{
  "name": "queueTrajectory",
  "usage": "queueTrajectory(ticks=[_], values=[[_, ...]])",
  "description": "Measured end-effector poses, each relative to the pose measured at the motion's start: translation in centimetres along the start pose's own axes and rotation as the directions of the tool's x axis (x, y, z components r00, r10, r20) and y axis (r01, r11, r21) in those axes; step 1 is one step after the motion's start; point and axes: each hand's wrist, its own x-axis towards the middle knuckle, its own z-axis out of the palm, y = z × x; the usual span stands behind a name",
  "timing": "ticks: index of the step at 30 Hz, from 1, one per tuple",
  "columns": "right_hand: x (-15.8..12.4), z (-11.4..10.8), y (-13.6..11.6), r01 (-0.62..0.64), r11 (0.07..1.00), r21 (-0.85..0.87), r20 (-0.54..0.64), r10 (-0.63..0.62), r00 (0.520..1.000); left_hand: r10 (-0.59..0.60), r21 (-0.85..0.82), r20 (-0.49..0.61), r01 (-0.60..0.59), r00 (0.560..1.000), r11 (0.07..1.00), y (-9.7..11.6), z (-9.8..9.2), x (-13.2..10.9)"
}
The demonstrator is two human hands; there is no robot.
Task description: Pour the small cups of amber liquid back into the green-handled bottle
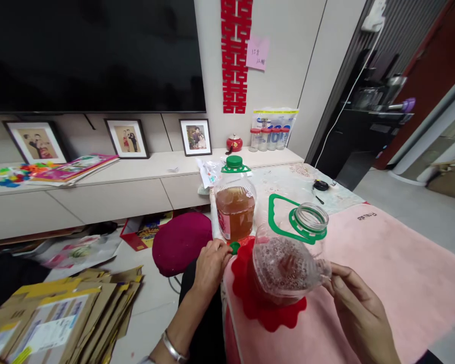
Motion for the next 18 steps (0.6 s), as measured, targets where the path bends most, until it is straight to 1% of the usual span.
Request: queueTrajectory(ticks=[2, 4, 6, 8, 10, 11, 13, 14, 15, 16, 17, 18], values=[[-0.3, -0.3, 0.2, -0.016, 1.000, -0.001, 0.010, 0.016, 1.000, -0.003, 0.003, -0.008, 0.003, 1.000, 1.000, -0.4, 0.6, 0.2], [-0.5, -0.6, 0.4, -0.013, 1.000, -0.005, 0.020, 0.013, 1.000, -0.006, -0.035, -0.035, 0.005, 0.999, 0.999, -0.7, 0.9, 0.0], [-0.8, -0.9, 0.3, 0.016, 1.000, -0.018, 0.019, -0.016, 1.000, -0.022, -0.104, -0.094, 0.012, 0.995, 0.995, -0.6, 0.6, -0.4], [-1.0, -1.0, -0.1, 0.069, 0.996, -0.051, -0.007, -0.070, 0.998, -0.066, -0.189, -0.187, 0.030, 0.980, 0.981, -0.2, -0.1, -1.1], [-0.9, -0.8, -1.2, 0.148, 0.983, -0.105, -0.016, -0.151, 0.988, -0.136, -0.287, -0.286, 0.050, 0.949, 0.957, 0.8, -0.9, -1.9], [-0.7, -0.4, -2.1, 0.193, 0.973, -0.129, 0.001, -0.195, 0.981, -0.173, -0.344, -0.325, 0.054, 0.930, 0.938, 1.6, -1.4, -2.4], [0.0, 0.7, -4.0, 0.287, 0.945, -0.158, 0.073, -0.279, 0.958, -0.238, -0.458, -0.373, 0.046, 0.897, 0.888, 3.9, -2.0, -3.2], [0.5, 1.3, -5.0, 0.320, 0.933, -0.163, 0.119, -0.303, 0.946, -0.264, -0.508, -0.377, 0.040, 0.888, 0.861, 5.3, -2.2, -3.5], [1.1, 1.9, -5.9, 0.347, 0.923, -0.165, 0.164, -0.321, 0.933, -0.300, -0.573, -0.379, 0.033, 0.875, 0.819, 6.8, -2.3, -3.7], [1.7, 2.5, -6.6, 0.361, 0.918, -0.163, 0.213, -0.324, 0.922, -0.393, -0.712, -0.350, 0.031, 0.850, 0.702, 8.4, -2.3, -3.8], [2.3, 2.9, -6.9, 0.354, 0.923, -0.152, 0.258, -0.309, 0.916, -0.434, -0.808, -0.304, 0.011, 0.848, 0.589, 9.9, -2.1, -3.8], [2.7, 3.3, -7.0, 0.332, 0.935, -0.127, 0.300, -0.282, 0.911, -0.449, -0.867, -0.264, -0.006, 0.854, 0.499, 11.2, -1.8, -3.7]])
